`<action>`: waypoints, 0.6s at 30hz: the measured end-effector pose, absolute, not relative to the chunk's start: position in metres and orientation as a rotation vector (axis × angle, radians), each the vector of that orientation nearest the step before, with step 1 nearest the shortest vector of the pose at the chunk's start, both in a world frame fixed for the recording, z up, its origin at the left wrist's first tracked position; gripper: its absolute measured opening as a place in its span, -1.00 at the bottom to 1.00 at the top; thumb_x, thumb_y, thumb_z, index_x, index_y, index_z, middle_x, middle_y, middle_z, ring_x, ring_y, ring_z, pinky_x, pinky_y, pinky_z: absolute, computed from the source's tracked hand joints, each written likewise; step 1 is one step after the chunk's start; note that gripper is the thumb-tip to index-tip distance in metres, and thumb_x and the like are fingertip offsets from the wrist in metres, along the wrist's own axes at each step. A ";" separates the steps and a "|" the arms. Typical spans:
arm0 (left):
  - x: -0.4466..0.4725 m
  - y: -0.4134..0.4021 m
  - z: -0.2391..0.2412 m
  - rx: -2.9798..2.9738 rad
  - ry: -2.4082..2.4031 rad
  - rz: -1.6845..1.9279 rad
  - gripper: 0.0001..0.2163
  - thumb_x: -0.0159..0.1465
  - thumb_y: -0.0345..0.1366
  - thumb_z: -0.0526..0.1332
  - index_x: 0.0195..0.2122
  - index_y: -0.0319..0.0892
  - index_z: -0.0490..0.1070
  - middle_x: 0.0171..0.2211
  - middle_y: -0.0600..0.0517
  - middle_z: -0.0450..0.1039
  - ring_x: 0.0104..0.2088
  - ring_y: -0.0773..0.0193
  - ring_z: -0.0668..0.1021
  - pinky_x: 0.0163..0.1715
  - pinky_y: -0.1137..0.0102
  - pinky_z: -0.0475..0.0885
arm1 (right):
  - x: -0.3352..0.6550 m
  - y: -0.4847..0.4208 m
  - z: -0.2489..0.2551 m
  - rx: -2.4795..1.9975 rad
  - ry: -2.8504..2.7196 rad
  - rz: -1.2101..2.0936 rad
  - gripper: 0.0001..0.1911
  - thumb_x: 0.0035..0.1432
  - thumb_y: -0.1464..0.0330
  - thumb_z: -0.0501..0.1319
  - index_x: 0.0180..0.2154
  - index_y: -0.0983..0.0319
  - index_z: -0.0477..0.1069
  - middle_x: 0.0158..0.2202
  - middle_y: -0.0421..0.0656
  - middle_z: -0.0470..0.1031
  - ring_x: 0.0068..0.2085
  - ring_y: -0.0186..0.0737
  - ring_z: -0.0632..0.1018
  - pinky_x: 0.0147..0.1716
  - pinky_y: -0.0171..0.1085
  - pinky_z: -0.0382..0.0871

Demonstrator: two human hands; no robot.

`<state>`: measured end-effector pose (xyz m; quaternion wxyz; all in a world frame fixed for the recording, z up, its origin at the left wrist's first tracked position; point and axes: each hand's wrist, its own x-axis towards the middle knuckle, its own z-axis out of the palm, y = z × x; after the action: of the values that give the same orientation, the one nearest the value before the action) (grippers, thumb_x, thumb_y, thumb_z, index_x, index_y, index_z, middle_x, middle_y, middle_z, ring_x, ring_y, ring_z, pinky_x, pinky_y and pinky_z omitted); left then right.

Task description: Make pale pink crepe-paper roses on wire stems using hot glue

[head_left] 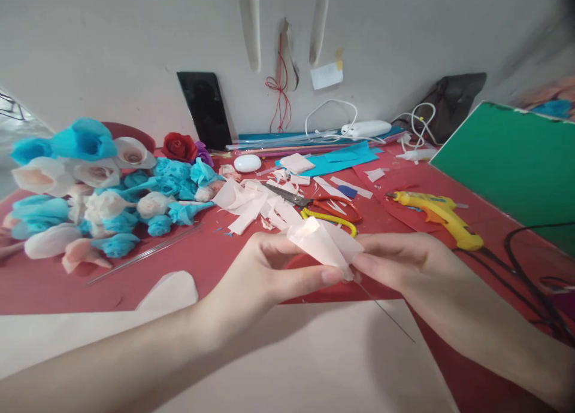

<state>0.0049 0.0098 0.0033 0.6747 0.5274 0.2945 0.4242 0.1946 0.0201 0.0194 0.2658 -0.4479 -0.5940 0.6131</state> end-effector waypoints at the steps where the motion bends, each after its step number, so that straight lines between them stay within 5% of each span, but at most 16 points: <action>1: 0.005 0.009 0.003 1.172 0.666 0.942 -0.89 0.20 -0.40 0.28 -0.34 -0.09 0.60 -0.16 0.10 0.58 -0.04 0.24 0.53 0.00 0.45 0.40 | 0.195 0.020 0.020 -1.229 -1.655 1.612 -0.82 0.15 0.23 0.21 -0.39 0.09 0.56 -0.42 -0.28 0.53 -0.33 -0.38 0.52 -0.40 -0.52 0.35; 6: 0.003 0.007 0.002 1.132 0.701 0.917 -0.88 0.19 -0.38 0.29 -0.28 -0.07 0.61 -0.16 0.09 0.59 -0.04 0.20 0.54 -0.02 0.43 0.42 | 0.196 0.016 0.025 -1.339 -1.841 1.322 -0.81 0.11 0.24 0.19 -0.44 0.13 0.53 -0.46 -0.25 0.48 -0.43 -0.35 0.47 -0.56 -0.47 0.26; 10: 0.001 0.008 0.002 1.102 0.782 0.918 -0.87 0.18 -0.31 0.30 -0.25 -0.06 0.60 -0.21 0.08 0.61 -0.11 0.18 0.58 -0.07 0.41 0.46 | 0.195 0.018 0.025 -1.311 -1.853 1.127 -0.85 0.09 0.30 0.21 -0.47 0.14 0.51 -0.45 -0.29 0.50 -0.40 -0.37 0.49 -0.48 -0.47 0.32; 12: 0.001 0.008 0.003 1.084 0.816 0.921 -0.88 0.18 -0.29 0.31 -0.26 -0.08 0.59 -0.19 0.07 0.61 -0.08 0.16 0.57 -0.04 0.40 0.43 | 0.198 0.024 0.021 -1.243 -1.992 0.848 -0.88 0.09 0.37 0.21 -0.46 0.17 0.49 -0.45 -0.27 0.50 -0.41 -0.36 0.50 -0.48 -0.44 0.33; 16: 0.002 0.009 0.005 1.020 0.848 0.911 -0.86 0.15 -0.24 0.33 -0.28 -0.10 0.59 -0.16 0.05 0.60 -0.04 0.13 0.54 0.00 0.38 0.41 | 0.209 0.038 0.010 -1.229 -2.130 0.130 -0.64 0.14 0.34 0.20 -0.68 0.24 0.30 -0.72 -0.25 0.28 -0.67 -0.40 0.29 -0.67 -0.34 0.08; 18: 0.003 0.009 0.005 0.999 0.828 0.907 -0.87 0.16 -0.25 0.32 -0.27 -0.09 0.59 -0.12 0.05 0.58 -0.02 0.15 0.53 0.01 0.40 0.40 | 0.210 0.039 0.008 -1.246 -2.102 0.072 -0.79 0.12 0.39 0.22 -0.56 0.23 0.37 -0.66 -0.27 0.32 -0.65 -0.41 0.31 -0.66 -0.35 0.12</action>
<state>0.0027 0.0086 0.0048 0.7027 0.4489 0.3722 0.4077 0.2102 0.0387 0.0082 0.3417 -0.4789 -0.8081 0.0278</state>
